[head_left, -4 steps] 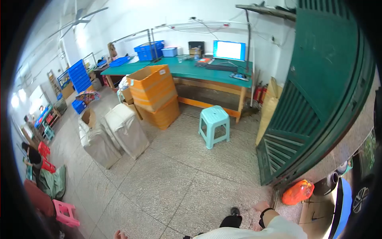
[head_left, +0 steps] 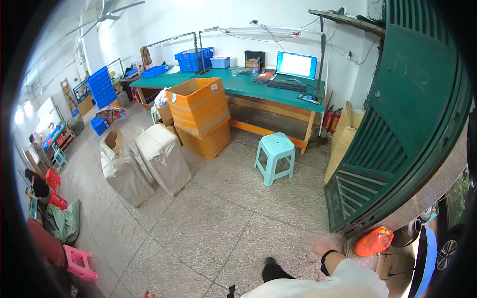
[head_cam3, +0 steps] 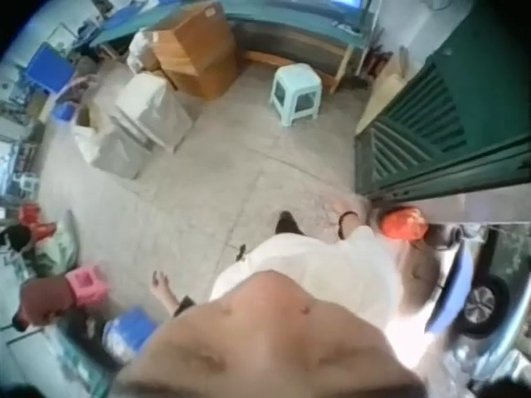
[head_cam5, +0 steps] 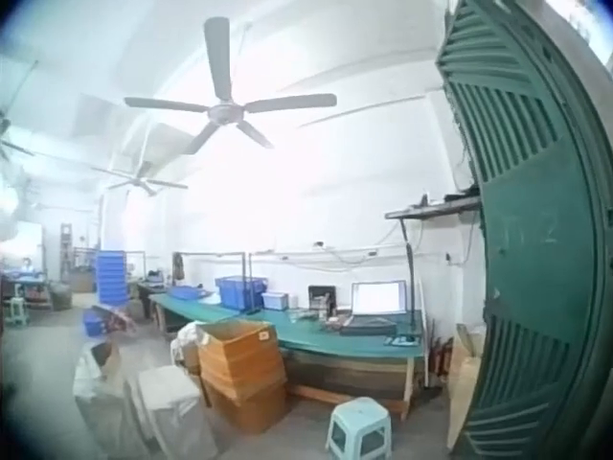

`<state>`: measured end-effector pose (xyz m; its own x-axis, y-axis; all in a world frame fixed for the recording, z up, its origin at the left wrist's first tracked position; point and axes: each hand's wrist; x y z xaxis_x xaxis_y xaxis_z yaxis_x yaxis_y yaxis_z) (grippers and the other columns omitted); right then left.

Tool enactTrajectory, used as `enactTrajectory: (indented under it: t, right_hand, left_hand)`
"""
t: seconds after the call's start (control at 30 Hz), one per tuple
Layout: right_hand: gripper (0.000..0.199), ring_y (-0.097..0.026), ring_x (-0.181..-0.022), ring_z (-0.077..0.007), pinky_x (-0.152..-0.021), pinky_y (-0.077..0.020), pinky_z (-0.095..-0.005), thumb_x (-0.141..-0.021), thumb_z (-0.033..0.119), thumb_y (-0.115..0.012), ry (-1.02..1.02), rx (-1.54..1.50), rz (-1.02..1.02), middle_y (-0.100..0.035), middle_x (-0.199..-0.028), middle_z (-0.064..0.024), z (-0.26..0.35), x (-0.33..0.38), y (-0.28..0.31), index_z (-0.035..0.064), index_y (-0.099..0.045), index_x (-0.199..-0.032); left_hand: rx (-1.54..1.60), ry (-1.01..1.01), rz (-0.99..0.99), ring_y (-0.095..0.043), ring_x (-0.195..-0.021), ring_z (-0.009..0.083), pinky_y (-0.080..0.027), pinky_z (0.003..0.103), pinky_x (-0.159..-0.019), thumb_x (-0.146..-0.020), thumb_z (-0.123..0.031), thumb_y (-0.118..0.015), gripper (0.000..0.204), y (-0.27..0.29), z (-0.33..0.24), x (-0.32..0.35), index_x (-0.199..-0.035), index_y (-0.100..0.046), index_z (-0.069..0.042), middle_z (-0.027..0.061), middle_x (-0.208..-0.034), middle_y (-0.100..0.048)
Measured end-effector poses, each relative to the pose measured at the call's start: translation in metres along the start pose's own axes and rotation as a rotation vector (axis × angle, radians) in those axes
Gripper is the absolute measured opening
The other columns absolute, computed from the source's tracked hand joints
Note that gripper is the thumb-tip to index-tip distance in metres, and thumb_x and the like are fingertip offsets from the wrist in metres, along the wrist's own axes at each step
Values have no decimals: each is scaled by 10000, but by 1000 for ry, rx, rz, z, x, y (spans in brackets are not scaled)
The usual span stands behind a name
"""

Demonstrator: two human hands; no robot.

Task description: The recorder gets a cup of water from a dispenser and then checks a work station.

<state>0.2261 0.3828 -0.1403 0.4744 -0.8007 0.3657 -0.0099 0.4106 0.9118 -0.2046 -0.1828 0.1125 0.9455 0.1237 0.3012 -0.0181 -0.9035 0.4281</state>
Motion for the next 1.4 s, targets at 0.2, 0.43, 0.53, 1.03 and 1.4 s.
enactTrajectory:
  t: [0.2,0.43,0.53,1.03,1.4]
  right_hand:
    - [263,-583,-814,-350,-731,-445,-440,-721,222,-524,-57,74,147,-608,-860,-215,183,-58,70,25,-639,-853]
    - [429,-600,-791,-269,-760,-454,-353,-744,405,-508,-47,229,203,-634,-841,-140,379,-206,62,39,-629,-932]
    - [362,-609,-698,-234,-681,-473,-330,-706,326,-564,273,-90,361,-635,-785,-132,490,-299,21,21,-636,-888]
    - [258,-616,-714,-270,-677,-470,-398,-722,322,-543,1150,72,590,-644,-783,-91,1034,-274,-64,137,-677,-841]
    - [348,-577,-889,-276,-777,-438,-343,-798,338,-505,932,807,982,-612,-993,-128,1296,-258,10,81,-617,-1003]
  left_hand:
    - [93,86,-20,-571,-850,200,-472,287,-713,-772,-128,-617,424,13,16,-65,-1157,-493,2,148,-1062,-548]
    - [-62,141,-210,-578,-634,140,-462,262,-577,-734,-102,-615,352,34,5,-159,-1060,-548,14,94,-767,-608]
    - [-55,205,-302,-572,-633,133,-456,258,-567,-743,-92,-608,343,63,-12,-180,-1064,-549,14,94,-778,-608]
    - [-191,276,-528,-614,-723,195,-486,286,-631,-732,-124,-613,374,208,-82,-469,-1077,-554,7,147,-862,-623]
    - [-150,129,-31,-611,-813,219,-487,309,-712,-760,-202,-609,400,233,-196,-815,-1118,-538,-39,129,-933,-622]
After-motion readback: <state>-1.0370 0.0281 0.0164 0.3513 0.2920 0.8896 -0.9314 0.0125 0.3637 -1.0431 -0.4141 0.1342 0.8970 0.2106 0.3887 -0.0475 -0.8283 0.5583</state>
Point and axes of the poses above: each hand's wrist, its own x-axis away from the middle knuckle, its own y-axis out of the back of the hand, z = x × y
